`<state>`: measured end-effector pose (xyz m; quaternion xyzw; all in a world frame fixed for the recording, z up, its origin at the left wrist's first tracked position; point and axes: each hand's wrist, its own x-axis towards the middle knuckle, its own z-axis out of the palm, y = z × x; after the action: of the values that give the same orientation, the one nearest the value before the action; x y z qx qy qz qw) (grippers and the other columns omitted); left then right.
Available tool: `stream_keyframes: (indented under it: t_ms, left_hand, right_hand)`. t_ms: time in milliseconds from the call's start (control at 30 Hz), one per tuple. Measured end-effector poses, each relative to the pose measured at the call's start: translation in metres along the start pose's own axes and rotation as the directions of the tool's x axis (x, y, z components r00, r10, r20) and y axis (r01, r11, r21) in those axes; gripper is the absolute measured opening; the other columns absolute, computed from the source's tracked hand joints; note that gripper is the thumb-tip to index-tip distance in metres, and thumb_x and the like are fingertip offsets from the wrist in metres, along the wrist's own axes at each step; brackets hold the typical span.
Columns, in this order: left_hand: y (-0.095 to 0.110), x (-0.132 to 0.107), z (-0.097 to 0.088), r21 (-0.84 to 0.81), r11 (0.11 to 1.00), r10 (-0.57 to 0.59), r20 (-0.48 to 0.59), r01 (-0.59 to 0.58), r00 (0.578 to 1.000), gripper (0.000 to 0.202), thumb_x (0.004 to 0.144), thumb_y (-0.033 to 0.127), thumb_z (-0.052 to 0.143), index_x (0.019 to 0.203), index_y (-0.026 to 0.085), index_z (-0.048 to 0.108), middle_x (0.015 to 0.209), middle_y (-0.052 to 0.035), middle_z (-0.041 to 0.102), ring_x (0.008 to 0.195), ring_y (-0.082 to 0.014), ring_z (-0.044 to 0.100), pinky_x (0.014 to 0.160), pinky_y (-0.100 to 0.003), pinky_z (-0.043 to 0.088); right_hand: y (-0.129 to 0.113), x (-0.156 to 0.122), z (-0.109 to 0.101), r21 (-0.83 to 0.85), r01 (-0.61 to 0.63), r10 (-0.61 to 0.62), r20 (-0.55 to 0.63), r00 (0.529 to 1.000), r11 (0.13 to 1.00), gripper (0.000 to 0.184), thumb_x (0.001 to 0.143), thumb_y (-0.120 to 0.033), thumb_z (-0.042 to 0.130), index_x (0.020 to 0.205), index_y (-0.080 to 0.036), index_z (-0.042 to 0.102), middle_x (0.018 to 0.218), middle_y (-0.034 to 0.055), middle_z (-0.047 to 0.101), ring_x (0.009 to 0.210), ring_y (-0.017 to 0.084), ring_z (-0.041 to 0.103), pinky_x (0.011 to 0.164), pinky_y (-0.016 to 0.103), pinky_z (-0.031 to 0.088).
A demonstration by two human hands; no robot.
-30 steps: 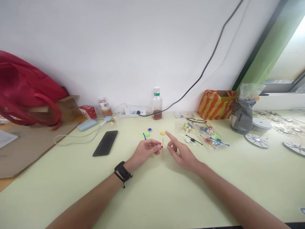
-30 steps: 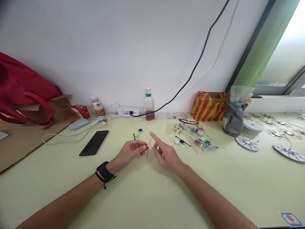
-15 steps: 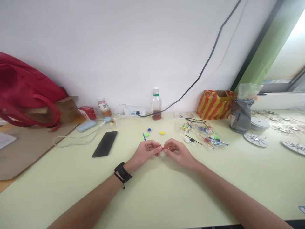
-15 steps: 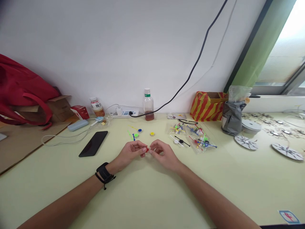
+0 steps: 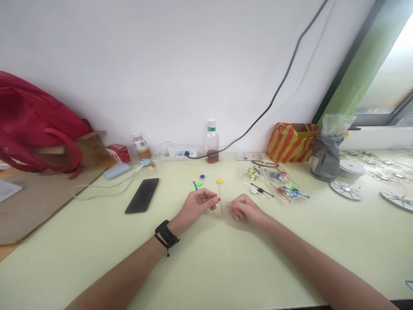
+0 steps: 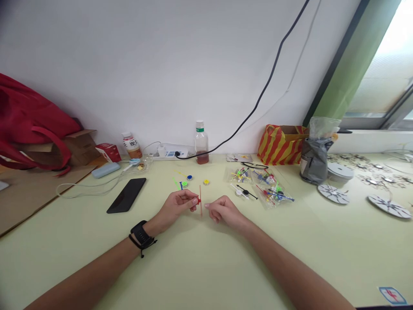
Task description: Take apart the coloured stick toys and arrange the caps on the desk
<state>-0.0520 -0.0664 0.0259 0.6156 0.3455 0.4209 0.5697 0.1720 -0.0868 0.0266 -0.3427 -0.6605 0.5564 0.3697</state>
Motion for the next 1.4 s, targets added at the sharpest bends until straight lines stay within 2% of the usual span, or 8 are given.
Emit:
stream_keyframes:
  t_ms: [233,400,600,667,733,833,1067,1400]
  left_hand:
    - [-0.003,-0.001,0.000,0.007,1.000,-0.005,0.037,0.004,0.999,0.030,0.085,0.040,0.081,0.097,0.014,0.073,0.082,-0.0047,0.072,0.071,-0.0132,0.063,0.071,-0.027,0.051]
    - [-0.003,-0.001,0.000,0.022,1.000,-0.002,0.069,0.001,0.998,0.032,0.085,0.043,0.081,0.097,0.014,0.074,0.085,-0.0064,0.074,0.071,-0.0143,0.064,0.071,-0.028,0.051]
    - [-0.003,-0.001,0.000,0.015,1.000,0.006,0.028,-0.007,1.000,0.029,0.086,0.040,0.081,0.096,0.014,0.072,0.082,-0.0048,0.071,0.072,-0.0138,0.063,0.072,-0.028,0.051]
    - [-0.004,-0.001,0.000,0.010,1.000,0.002,0.023,-0.002,1.000,0.028,0.085,0.039,0.081,0.095,0.014,0.071,0.082,-0.0046,0.071,0.071,-0.0133,0.063,0.072,-0.027,0.051]
    - [-0.006,0.000,-0.001,0.005,1.000,0.004,0.017,-0.005,1.000,0.028,0.085,0.038,0.082,0.094,0.014,0.071,0.082,-0.0047,0.071,0.071,-0.0132,0.063,0.071,-0.028,0.051]
    - [-0.008,0.000,-0.001,-0.006,1.000,0.001,0.015,-0.001,1.000,0.029,0.084,0.038,0.082,0.094,0.013,0.071,0.084,-0.0059,0.072,0.071,-0.0135,0.063,0.071,-0.028,0.051]
    - [-0.006,0.000,-0.001,0.011,1.000,-0.003,0.036,0.003,0.999,0.028,0.085,0.039,0.081,0.096,0.014,0.072,0.081,-0.0041,0.072,0.071,-0.0136,0.063,0.071,-0.028,0.051]
    - [-0.003,0.000,0.000,0.008,1.000,0.012,0.054,-0.012,0.998,0.025,0.089,0.037,0.078,0.096,0.014,0.072,0.079,-0.0040,0.070,0.072,-0.0132,0.062,0.071,-0.027,0.051]
  right_hand:
    - [-0.005,0.002,0.005,0.085,0.065,-0.053,-0.143,0.988,0.994,0.035,0.084,-0.051,0.077,0.098,-0.023,0.064,0.094,0.0027,0.066,0.069,0.014,0.057,0.064,0.029,0.049]
    - [0.001,0.003,0.007,0.012,0.044,-0.043,-0.067,0.997,0.999,0.035,0.085,-0.052,0.075,0.100,-0.021,0.068,0.096,0.0048,0.069,0.067,0.013,0.056,0.064,0.029,0.049]
    - [0.007,0.003,0.006,0.106,0.040,-0.020,-0.184,0.983,0.994,0.071,0.080,-0.044,0.081,0.142,-0.030,0.050,0.099,0.0005,0.066,0.066,0.011,0.056,0.064,0.028,0.048]
    - [0.006,0.002,0.003,0.106,0.016,0.006,-0.210,0.978,0.994,0.064,0.077,-0.043,0.083,0.134,-0.028,0.059,0.096,0.0000,0.065,0.065,0.011,0.054,0.064,0.028,0.047]
    - [0.004,0.001,0.000,0.068,-0.034,0.043,-0.139,0.989,0.997,0.032,0.078,-0.047,0.082,0.093,-0.020,0.071,0.078,-0.0013,0.062,0.060,0.011,0.048,0.061,0.028,0.043]
    - [-0.002,-0.001,-0.005,0.065,-0.059,0.060,-0.006,0.998,0.996,0.057,0.086,-0.054,0.073,0.048,-0.019,0.048,0.052,-0.0025,0.045,0.053,0.011,0.039,0.057,0.029,0.038]
    - [-0.012,-0.001,-0.001,0.140,0.031,-0.016,-0.112,0.994,0.990,0.031,0.085,-0.051,0.075,0.089,-0.021,0.069,0.094,0.0032,0.068,0.065,0.012,0.053,0.069,0.031,0.048]
    - [-0.003,0.000,0.001,0.058,0.037,-0.034,-0.052,0.998,0.998,0.048,0.086,-0.047,0.076,0.129,-0.028,0.066,0.103,0.0026,0.065,0.073,0.013,0.060,0.070,0.030,0.054]
